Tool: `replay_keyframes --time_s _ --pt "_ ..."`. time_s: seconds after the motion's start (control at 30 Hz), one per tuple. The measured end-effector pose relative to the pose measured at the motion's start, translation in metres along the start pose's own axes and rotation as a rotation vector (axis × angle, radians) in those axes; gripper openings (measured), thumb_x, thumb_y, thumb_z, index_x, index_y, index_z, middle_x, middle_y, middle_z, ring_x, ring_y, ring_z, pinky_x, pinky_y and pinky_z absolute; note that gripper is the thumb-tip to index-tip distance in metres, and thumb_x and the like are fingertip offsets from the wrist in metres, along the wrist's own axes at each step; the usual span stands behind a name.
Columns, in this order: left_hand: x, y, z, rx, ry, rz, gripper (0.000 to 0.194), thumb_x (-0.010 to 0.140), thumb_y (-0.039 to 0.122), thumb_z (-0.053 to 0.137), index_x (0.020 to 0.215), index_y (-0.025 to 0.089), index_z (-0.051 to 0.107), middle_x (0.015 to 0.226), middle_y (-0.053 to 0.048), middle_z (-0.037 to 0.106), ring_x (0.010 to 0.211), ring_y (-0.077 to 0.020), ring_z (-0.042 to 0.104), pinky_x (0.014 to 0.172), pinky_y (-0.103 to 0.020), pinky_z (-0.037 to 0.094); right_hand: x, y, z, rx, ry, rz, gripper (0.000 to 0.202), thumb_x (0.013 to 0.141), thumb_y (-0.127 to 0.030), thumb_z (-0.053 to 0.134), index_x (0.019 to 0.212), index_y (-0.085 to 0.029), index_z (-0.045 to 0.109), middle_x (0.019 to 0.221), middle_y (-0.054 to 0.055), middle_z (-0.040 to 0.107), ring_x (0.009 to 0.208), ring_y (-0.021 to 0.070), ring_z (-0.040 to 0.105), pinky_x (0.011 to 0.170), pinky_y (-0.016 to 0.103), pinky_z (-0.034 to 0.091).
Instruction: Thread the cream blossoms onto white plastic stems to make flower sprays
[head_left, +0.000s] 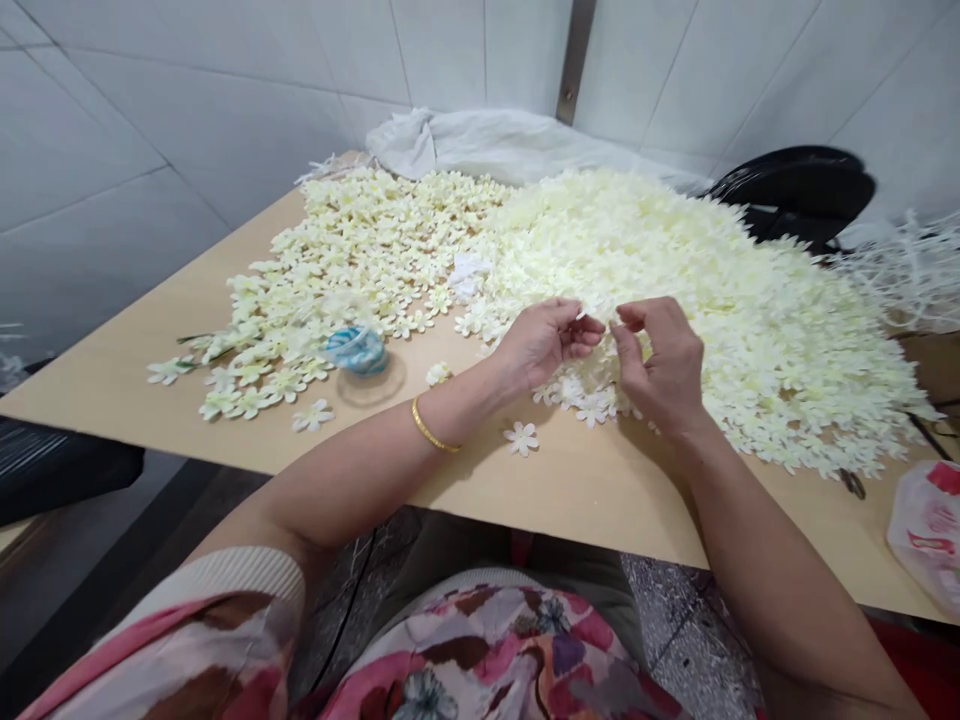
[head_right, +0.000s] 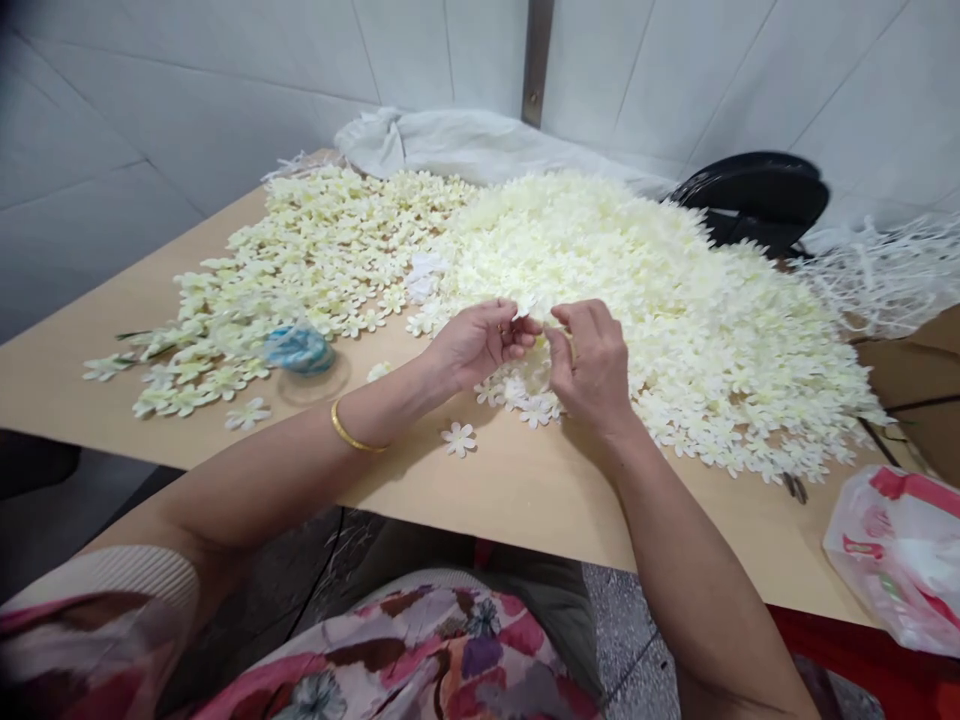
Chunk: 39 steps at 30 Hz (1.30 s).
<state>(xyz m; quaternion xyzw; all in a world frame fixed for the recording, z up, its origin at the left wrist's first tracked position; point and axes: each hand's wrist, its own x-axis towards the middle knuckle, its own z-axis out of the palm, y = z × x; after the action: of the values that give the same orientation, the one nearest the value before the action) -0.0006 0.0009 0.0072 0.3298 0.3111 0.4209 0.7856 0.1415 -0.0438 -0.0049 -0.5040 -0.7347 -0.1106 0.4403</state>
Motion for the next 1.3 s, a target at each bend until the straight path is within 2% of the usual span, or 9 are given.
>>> replay_keyframes --time_s 0.13,0.33,0.43,0.5,0.63,0.8,0.87,1.0,1.3 --pt "0.004 0.006 -0.001 0.077 0.065 0.091 0.015 0.086 0.018 0.052 0.072 0.013 0.048 0.059 0.002 0.057 0.051 -0.0041 0.053 0.053 -0.016 0.038 -0.004 -0.013 -0.004 0.046 -0.067 -0.068 0.012 0.085 -0.023 0.047 0.08 -0.023 0.057 0.079 0.006 0.058 0.08 0.0206 0.054 0.073 0.037 0.042" --pt "0.01 0.01 -0.008 0.167 0.097 0.255 0.022 0.09 0.019 0.045 0.069 0.014 0.044 0.054 0.003 0.053 0.044 -0.0028 0.048 0.048 -0.015 0.031 -0.017 -0.044 0.009 0.208 -0.477 -0.464 0.014 0.084 -0.031 0.052 0.089 -0.02 0.058 0.083 0.006 0.06 0.079 0.0195 0.05 0.068 0.035 0.039" --pt "0.009 0.009 -0.008 0.176 0.126 0.26 0.021 0.087 0.02 0.05 0.067 0.014 0.045 0.053 0.003 0.054 0.043 -0.0037 0.048 0.046 -0.015 0.032 -0.024 -0.054 0.016 0.116 -0.627 -0.521 0.019 0.085 -0.034 0.051 0.087 -0.017 0.058 0.082 0.007 0.059 0.082 0.0205 0.046 0.071 0.036 0.035" --pt "0.008 0.009 -0.008 0.172 0.135 0.264 0.023 0.084 0.023 0.055 0.066 0.015 0.045 0.053 0.002 0.055 0.043 -0.0047 0.049 0.043 -0.016 0.032 -0.027 -0.057 0.02 0.08 -0.67 -0.537 0.015 0.086 -0.024 0.047 0.077 -0.017 0.056 0.074 0.005 0.056 0.076 0.0175 0.042 0.069 0.033 0.032" --pt "0.007 0.012 -0.009 0.179 0.126 0.293 0.023 0.082 0.023 0.057 0.064 0.015 0.046 0.053 0.001 0.057 0.043 -0.0048 0.049 0.042 -0.016 0.034 -0.023 -0.053 0.02 0.088 -0.55 -0.493 0.014 0.083 -0.014 0.045 0.072 -0.017 0.052 0.069 0.003 0.053 0.072 0.0161 0.041 0.066 0.031 0.029" --pt "0.007 0.014 -0.011 0.209 0.153 0.331 0.019 0.081 0.02 0.055 0.065 0.014 0.048 0.054 0.0 0.059 0.043 -0.0055 0.05 0.042 -0.016 0.036 0.004 -0.021 0.004 -0.108 -0.077 -0.203 0.014 0.086 -0.016 0.045 0.074 -0.018 0.052 0.069 0.004 0.052 0.071 0.0169 0.043 0.068 0.032 0.032" --pt "0.007 0.014 -0.011 0.244 0.15 0.335 0.018 0.08 0.021 0.055 0.065 0.014 0.049 0.055 0.0 0.06 0.043 -0.0057 0.05 0.042 -0.016 0.037 0.02 -0.003 -0.002 -0.307 0.016 -0.14 0.015 0.086 -0.016 0.045 0.074 -0.019 0.054 0.071 0.005 0.052 0.073 0.0189 0.043 0.069 0.034 0.031" --pt "0.006 0.01 -0.011 0.319 0.135 0.361 0.018 0.079 0.023 0.056 0.066 0.014 0.049 0.055 0.0 0.06 0.043 -0.0065 0.05 0.042 -0.017 0.038 0.041 0.016 -0.005 -0.466 -0.028 -0.029 0.014 0.084 -0.018 0.047 0.094 -0.017 0.058 0.093 0.011 0.056 0.088 0.0249 0.045 0.074 0.038 0.033" --pt "-0.001 -0.004 -0.006 0.446 0.073 0.465 0.02 0.078 0.025 0.059 0.064 0.013 0.051 0.047 0.005 0.049 0.042 -0.0051 0.047 0.042 -0.016 0.038 0.007 -0.021 0.014 0.027 -0.034 -0.05 0.017 0.088 -0.019 0.044 0.095 -0.018 0.06 0.087 0.007 0.062 0.085 0.0188 0.055 0.075 0.033 0.044"
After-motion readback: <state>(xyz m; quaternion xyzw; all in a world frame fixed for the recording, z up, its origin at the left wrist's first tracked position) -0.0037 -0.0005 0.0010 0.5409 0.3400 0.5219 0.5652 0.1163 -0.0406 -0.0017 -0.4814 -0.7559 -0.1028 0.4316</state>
